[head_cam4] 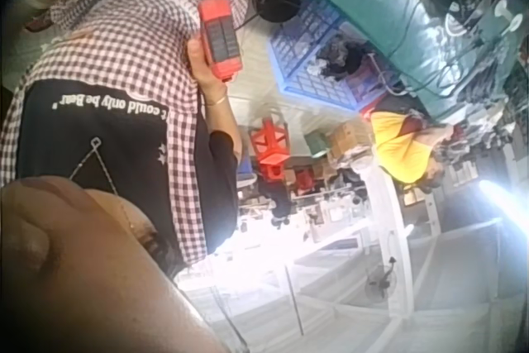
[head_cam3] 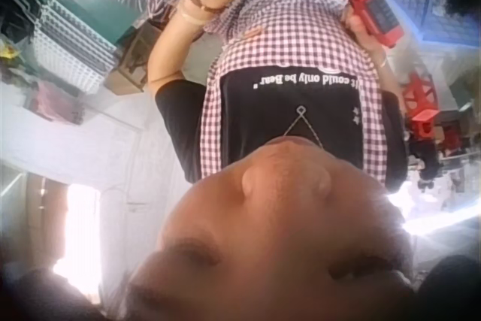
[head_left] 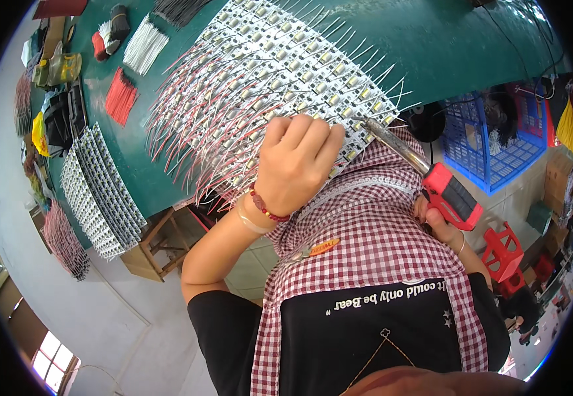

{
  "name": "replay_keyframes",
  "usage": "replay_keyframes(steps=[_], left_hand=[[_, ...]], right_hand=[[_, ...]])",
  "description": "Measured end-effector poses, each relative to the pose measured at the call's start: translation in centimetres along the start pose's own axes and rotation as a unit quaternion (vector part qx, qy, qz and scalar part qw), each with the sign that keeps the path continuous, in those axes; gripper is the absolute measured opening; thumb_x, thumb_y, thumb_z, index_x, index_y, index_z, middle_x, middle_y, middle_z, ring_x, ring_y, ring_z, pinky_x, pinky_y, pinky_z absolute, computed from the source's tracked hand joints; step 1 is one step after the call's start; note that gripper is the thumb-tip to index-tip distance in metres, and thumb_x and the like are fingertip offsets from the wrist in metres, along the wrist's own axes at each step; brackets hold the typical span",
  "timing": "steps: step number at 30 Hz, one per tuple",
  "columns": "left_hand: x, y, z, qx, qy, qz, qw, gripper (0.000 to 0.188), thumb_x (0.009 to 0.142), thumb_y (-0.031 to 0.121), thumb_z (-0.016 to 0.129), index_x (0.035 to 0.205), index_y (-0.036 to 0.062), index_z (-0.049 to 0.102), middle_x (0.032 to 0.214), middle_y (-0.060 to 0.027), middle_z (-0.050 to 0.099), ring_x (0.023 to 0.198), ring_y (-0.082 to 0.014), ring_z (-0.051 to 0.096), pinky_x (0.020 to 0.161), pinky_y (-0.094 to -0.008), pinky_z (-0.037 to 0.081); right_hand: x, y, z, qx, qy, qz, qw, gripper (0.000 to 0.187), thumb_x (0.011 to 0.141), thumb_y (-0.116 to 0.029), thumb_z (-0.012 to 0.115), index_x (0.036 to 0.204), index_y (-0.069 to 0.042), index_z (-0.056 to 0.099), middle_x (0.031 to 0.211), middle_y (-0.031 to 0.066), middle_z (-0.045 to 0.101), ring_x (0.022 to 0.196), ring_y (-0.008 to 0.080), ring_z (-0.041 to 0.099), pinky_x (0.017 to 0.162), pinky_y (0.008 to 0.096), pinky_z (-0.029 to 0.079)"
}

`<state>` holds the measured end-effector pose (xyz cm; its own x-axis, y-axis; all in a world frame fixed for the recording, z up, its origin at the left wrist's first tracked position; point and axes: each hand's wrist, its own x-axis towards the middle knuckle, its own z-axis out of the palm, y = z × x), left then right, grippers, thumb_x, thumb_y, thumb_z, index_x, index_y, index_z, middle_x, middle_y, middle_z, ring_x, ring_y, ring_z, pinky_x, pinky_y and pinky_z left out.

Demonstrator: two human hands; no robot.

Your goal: The person uses a red soldering iron to attach black wires to a large LED panel. They pick up wires from a pile on the table, place them on the panel, and apply heat to secure them. The person occasionally uses a wooden stick to adjust the wires or the panel during the process.

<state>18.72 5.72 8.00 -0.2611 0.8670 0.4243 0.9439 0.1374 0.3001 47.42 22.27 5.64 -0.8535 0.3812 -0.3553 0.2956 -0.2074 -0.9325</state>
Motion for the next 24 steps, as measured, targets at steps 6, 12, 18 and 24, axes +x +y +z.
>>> replay_keyframes(steps=[6,12,18,24], left_hand=[[-0.2,0.2,1.1,-0.033,-0.026,0.008,0.999,0.027,0.070,0.006,0.061,0.096,0.0026,0.066,0.077,-0.0040,0.049,0.072,-0.0197,0.049,0.065,-0.0329,0.038],[-0.3,0.4,1.3,-0.045,-0.019,0.001,0.999,0.029,0.069,0.002,0.061,0.097,0.0004,0.067,0.075,-0.0055,0.046,0.070,-0.0213,0.048,0.064,-0.0340,0.040],[-0.3,0.5,1.3,-0.040,-0.031,-0.007,0.999,0.029,0.068,0.001,0.061,0.096,-0.0007,0.066,0.076,-0.0064,0.045,0.071,-0.0222,0.048,0.064,-0.0344,0.040],[-0.2,0.5,1.5,-0.035,-0.029,-0.005,0.999,0.028,0.069,0.000,0.061,0.096,-0.0012,0.066,0.076,-0.0066,0.046,0.071,-0.0224,0.048,0.064,-0.0348,0.041]], right_hand=[[-0.7,0.3,-0.3,-0.085,0.005,0.019,0.996,0.022,0.080,-0.022,0.070,0.075,-0.002,0.062,0.072,0.0072,0.061,0.067,0.0205,0.058,0.061,0.0323,0.046],[-0.9,1.0,-0.3,-0.124,0.013,-0.010,0.992,0.017,0.077,-0.018,0.069,0.075,-0.002,0.062,0.074,0.0079,0.062,0.067,0.0247,0.058,0.061,0.0346,0.046],[-0.4,-0.2,-0.1,-0.155,-0.001,-0.030,0.987,0.016,0.077,-0.017,0.068,0.075,-0.003,0.063,0.074,0.0088,0.062,0.067,0.0259,0.058,0.060,0.0353,0.046],[-0.8,0.5,0.0,-0.148,0.007,-0.013,0.989,0.018,0.077,-0.020,0.068,0.075,-0.003,0.063,0.074,0.0085,0.062,0.066,0.0253,0.058,0.060,0.0353,0.045]])
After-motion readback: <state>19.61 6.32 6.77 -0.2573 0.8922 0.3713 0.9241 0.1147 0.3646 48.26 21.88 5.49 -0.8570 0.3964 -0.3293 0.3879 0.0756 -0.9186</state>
